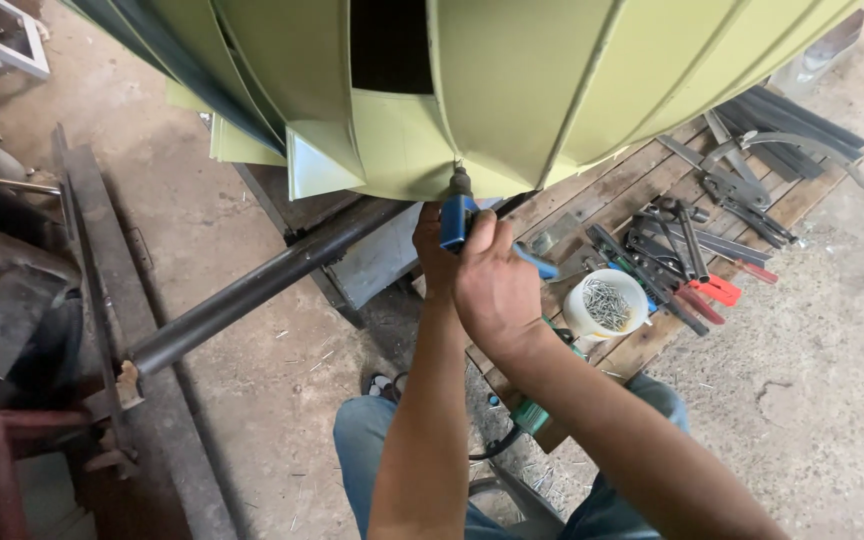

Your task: Assembling a curved metal structure by drilling holes and installing rivets using a manual rivet gun.

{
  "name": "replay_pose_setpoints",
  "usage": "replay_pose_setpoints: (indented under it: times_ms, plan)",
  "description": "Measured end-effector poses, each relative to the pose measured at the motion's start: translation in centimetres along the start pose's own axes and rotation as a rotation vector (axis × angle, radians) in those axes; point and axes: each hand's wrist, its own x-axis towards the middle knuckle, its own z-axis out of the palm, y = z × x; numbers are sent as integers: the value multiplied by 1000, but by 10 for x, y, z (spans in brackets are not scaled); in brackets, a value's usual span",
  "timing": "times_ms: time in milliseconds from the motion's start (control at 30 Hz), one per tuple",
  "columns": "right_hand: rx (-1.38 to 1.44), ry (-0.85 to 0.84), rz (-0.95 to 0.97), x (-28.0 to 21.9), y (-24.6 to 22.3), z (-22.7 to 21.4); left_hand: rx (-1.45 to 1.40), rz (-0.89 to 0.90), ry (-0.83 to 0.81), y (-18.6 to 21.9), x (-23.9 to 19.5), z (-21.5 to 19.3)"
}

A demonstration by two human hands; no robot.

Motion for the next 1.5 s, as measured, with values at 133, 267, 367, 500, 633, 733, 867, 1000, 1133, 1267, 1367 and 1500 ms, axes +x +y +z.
replay_pose_setpoints:
  times_ms: [133,267,367,500,633,733,867,1000,1133,1267,1367,1500]
  plan:
    - [-311,-287,-58,20,-4,-26,-69,-17,-83,7,-4,43]
    - [-204,-201,-32,17,-3,-21,822,-26,406,22,-21,45]
    - [-184,-182,-18,22,0,-28,848,-128,368,40,-28,40]
    - [-116,-192,-47,17,6,-23,1037,-237,367,59,-24,121]
    - [-128,-171,-170,19,21,-35,1402,-219,323,42,5,118]
    - [135,-217,-113,5,26,-68,1091,-117,452,30,5,113]
    - [3,-224,-19,-14,43,-83,979,-77,469,30,8,103]
    - [180,-241,-57,-26,110,-46,743,-153,422,29,4,109]
    - [123,-1,-427,-14,116,-46,740,-184,475,29,1,112]
    - [127,-112,-301,0,119,-47,766,-180,480,26,0,110]
    - [79,-46,-412,4,122,-49,932,-198,589,31,2,129]
    - [47,-41,-413,8,127,-50,851,-43,583,7,16,104]
